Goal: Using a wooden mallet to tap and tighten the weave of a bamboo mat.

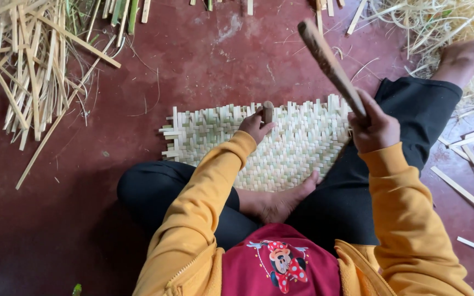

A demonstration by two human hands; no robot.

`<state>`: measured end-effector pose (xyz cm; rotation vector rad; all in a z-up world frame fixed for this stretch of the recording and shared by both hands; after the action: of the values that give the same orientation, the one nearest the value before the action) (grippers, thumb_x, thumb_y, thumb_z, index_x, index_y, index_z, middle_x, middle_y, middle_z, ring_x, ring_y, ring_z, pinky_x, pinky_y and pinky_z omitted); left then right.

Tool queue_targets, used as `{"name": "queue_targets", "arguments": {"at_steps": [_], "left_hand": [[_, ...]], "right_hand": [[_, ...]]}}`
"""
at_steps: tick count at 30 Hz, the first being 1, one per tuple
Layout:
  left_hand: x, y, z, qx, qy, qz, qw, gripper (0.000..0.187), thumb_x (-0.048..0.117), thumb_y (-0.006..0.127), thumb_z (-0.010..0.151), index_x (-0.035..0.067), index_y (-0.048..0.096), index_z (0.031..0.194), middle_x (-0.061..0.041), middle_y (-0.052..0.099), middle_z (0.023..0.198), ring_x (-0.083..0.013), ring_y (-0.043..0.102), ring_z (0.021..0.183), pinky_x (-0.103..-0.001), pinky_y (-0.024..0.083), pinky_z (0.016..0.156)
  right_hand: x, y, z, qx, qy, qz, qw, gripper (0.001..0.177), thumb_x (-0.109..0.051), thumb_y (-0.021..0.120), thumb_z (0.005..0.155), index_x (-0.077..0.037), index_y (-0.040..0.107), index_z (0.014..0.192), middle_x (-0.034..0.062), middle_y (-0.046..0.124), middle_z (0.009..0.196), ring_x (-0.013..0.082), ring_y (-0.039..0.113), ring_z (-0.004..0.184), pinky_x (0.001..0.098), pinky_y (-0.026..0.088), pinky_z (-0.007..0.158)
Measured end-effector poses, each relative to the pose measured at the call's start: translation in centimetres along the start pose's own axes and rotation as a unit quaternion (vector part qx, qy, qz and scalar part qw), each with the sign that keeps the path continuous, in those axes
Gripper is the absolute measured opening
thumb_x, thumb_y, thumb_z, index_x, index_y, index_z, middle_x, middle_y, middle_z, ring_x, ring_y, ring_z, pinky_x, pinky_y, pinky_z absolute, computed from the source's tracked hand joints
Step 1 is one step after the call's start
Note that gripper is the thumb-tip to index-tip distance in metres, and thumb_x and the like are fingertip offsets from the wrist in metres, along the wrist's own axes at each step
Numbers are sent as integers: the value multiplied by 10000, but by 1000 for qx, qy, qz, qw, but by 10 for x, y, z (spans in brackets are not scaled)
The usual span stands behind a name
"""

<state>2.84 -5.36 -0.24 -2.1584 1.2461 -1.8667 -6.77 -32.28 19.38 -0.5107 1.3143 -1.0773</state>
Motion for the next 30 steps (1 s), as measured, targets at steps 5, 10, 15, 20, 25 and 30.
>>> {"name": "queue_targets", "arguments": {"at_steps": [5,10,15,20,25,30], "left_hand": [[-3,5,11,55,27,14,998,391,326,709,892,67,629,1174,-112,760,996,-282,728,828,-363,563,767],[1,0,10,41,-19,4,999,358,316,731,874,38,669,1091,-97,769,977,-251,730,814,-338,569,765],[-5,6,12,-25,-2,24,999,555,432,665,955,96,465,1349,-58,740,1098,-193,757,960,-315,629,883],[-13,11,13,4,11,6,1000,667,381,704,946,34,387,1420,-134,730,1136,-253,758,972,-368,640,896],[7,0,6,-3,10,13,1000,662,366,677,964,13,376,1436,-163,723,1155,-277,754,993,-401,629,937],[7,1,-5,-35,-57,-5,998,542,431,684,946,126,498,1354,-56,706,1240,-181,733,1051,-339,626,931]], "right_hand": [[-46,-51,34,7,-130,181,975,527,204,633,998,137,502,1504,150,605,1041,173,451,735,296,399,660],[-31,-23,51,36,-123,284,950,653,262,591,963,10,408,1537,169,549,1407,165,420,809,271,394,765],[-10,56,30,-272,-125,-366,881,649,-248,500,898,-461,415,1506,-3,767,758,266,768,719,471,622,698],[13,25,67,-65,-98,-247,962,394,-343,661,949,-388,578,1332,23,687,754,325,728,741,474,573,690],[45,74,49,-100,10,-72,992,361,-172,647,932,-185,670,1293,184,728,814,445,685,902,546,555,875],[15,48,32,-202,-88,-328,919,314,-376,561,899,-341,573,1211,74,707,736,368,742,718,506,601,718]]}}
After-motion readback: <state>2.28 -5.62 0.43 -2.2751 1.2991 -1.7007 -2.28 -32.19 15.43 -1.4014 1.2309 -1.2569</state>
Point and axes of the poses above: each hand's wrist, its own z-axis towards the middle knuckle, its own y-axis out of the palm, x = y × z, the point moved 4 cm from there along z, towards the middle knuckle
